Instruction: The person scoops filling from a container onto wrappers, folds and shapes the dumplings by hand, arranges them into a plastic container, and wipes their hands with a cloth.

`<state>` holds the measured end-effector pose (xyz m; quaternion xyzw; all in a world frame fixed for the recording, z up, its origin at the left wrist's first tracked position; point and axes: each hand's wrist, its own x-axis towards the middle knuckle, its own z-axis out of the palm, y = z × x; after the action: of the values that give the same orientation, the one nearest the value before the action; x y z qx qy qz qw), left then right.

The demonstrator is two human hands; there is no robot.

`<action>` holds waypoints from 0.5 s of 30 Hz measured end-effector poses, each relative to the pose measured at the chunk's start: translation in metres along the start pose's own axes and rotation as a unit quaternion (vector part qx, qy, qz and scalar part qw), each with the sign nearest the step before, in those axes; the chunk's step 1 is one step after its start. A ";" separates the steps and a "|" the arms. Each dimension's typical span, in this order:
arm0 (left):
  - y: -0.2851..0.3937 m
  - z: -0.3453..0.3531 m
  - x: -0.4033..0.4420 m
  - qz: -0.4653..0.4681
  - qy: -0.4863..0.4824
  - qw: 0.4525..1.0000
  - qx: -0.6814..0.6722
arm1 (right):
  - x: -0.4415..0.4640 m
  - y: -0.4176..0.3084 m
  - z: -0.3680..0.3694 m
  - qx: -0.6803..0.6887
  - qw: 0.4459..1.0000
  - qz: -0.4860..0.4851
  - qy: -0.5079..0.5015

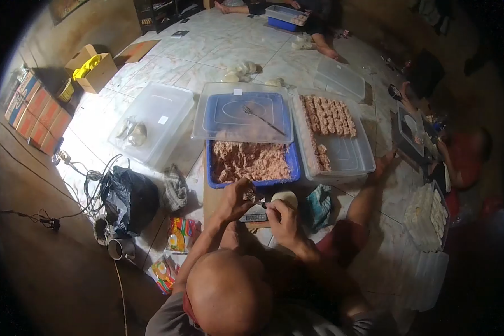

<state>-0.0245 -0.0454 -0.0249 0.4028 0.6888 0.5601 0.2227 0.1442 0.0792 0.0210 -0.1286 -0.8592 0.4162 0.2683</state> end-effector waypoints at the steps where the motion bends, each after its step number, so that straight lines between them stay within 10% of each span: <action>1: 0.000 0.001 0.003 0.006 0.027 1.000 -0.009 | 0.004 0.006 0.001 -0.012 1.000 -0.007 0.011; 4: 0.004 -0.011 -0.003 -0.101 0.018 0.991 -0.087 | 0.011 0.029 -0.005 0.051 0.994 0.085 0.053; 6: 0.010 -0.007 -0.004 -0.041 0.052 0.998 0.014 | 0.021 0.051 0.000 0.394 0.871 0.295 0.006; 8: -0.006 0.002 -0.009 -0.080 0.075 0.993 0.049 | 0.027 0.089 0.010 0.432 0.824 0.367 -0.008; 12: -0.007 -0.003 -0.022 -0.049 -0.005 0.991 -0.123 | -0.029 0.159 0.018 0.318 0.913 0.253 0.020; 15: 0.001 -0.006 -0.030 -0.119 -0.032 0.975 -0.184 | -0.073 0.120 -0.022 0.451 0.731 0.511 -0.050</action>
<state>-0.0117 -0.0726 -0.0261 0.2877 0.6095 0.6335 0.3800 0.2169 0.1352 -0.0873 -0.3911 -0.3879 0.8346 -0.0011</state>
